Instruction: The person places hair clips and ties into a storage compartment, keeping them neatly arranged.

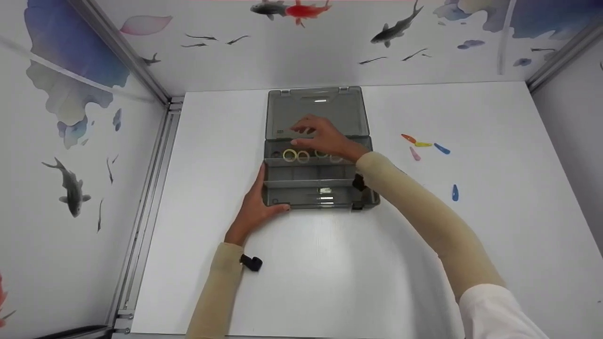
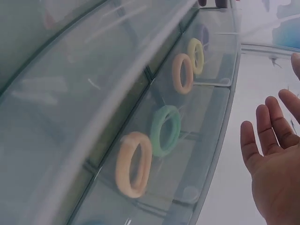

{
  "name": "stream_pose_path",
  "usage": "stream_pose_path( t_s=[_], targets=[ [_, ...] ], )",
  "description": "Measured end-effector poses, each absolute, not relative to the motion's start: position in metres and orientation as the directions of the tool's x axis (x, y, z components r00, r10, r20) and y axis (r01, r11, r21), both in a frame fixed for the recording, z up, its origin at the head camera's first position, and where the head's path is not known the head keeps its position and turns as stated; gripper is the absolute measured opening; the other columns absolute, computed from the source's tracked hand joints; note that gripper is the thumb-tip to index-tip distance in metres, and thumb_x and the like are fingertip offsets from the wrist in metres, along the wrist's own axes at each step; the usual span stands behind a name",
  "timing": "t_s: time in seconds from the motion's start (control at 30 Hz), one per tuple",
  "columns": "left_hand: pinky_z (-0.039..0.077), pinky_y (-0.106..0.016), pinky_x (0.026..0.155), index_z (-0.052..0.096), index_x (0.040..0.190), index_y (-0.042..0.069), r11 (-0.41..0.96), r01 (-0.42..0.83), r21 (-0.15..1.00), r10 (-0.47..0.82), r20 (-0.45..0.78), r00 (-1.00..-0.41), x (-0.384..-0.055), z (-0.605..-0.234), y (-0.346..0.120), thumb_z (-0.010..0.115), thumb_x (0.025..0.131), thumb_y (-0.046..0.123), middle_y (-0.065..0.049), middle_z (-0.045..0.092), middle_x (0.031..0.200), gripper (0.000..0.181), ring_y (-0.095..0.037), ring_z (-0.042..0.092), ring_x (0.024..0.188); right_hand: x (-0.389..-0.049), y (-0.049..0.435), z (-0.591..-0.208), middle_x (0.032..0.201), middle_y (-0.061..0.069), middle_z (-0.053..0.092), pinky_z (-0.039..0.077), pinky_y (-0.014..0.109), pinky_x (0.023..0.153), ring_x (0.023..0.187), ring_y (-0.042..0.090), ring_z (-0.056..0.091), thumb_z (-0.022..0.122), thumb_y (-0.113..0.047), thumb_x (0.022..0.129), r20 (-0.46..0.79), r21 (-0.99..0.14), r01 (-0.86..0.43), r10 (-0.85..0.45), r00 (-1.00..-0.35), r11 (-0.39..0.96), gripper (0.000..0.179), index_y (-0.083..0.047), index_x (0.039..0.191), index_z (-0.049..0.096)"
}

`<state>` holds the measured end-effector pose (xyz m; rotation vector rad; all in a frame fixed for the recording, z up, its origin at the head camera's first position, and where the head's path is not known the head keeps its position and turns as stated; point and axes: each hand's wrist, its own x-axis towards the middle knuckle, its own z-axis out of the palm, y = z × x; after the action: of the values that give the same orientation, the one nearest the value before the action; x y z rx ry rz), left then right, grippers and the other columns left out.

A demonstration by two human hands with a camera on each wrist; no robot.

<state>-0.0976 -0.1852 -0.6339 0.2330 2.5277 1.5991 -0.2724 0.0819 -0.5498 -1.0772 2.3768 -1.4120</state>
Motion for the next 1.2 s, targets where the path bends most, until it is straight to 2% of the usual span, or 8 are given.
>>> stream_pose_path(
  t_s=[0.27, 0.57, 0.87, 1.2],
  targets=[
    [0.022, -0.055, 0.134, 0.000, 0.179, 0.033, 0.417, 0.055, 0.907, 0.205, -0.035, -0.978, -0.098, -0.635, -0.186, 0.097, 0.081, 0.056, -0.006, 0.011, 0.185, 0.140, -0.032, 0.017, 0.169, -0.264, 0.108, -0.550, 0.133, 0.027, 0.068, 0.053, 0.059, 0.107, 0.122, 0.046, 0.065, 0.081, -0.020, 0.104, 0.206, -0.862, -0.439, -0.616, -0.760, 0.254, 0.033, -0.005, 0.134, 0.077],
    [0.020, -0.055, 0.135, 0.001, 0.179, 0.030, 0.426, 0.050, 0.904, 0.191, -0.035, -0.981, -0.099, -0.633, -0.184, 0.099, 0.084, 0.043, -0.007, 0.012, 0.185, 0.137, -0.031, 0.015, 0.169, -0.236, 0.132, -0.527, 0.135, 0.036, 0.062, 0.045, 0.068, 0.113, 0.128, 0.059, 0.057, 0.074, -0.002, 0.105, 0.170, -0.910, -0.348, -0.561, -0.810, 0.227, 0.032, 0.010, 0.134, 0.071],
    [0.020, -0.058, 0.134, 0.000, 0.180, 0.029, 0.426, 0.052, 0.903, 0.195, -0.035, -0.980, -0.097, -0.633, -0.184, 0.099, 0.083, 0.044, -0.008, 0.011, 0.185, 0.138, -0.034, 0.016, 0.169, -0.235, 0.154, -0.534, 0.140, 0.030, 0.063, 0.046, 0.063, 0.116, 0.131, 0.051, 0.059, 0.075, -0.011, 0.107, 0.118, -0.914, -0.296, -0.515, -0.849, 0.278, 0.033, 0.002, 0.137, 0.072],
    [0.021, -0.057, 0.134, 0.001, 0.179, 0.031, 0.429, 0.059, 0.902, 0.199, -0.031, -0.979, -0.097, -0.632, -0.185, 0.098, 0.083, 0.047, -0.007, 0.012, 0.185, 0.138, -0.033, 0.017, 0.169, -0.230, 0.176, -0.532, 0.137, 0.031, 0.065, 0.046, 0.067, 0.113, 0.129, 0.057, 0.059, 0.075, -0.006, 0.106, 0.134, -0.916, -0.290, -0.469, -0.873, 0.278, 0.031, 0.006, 0.133, 0.073]
  ],
)
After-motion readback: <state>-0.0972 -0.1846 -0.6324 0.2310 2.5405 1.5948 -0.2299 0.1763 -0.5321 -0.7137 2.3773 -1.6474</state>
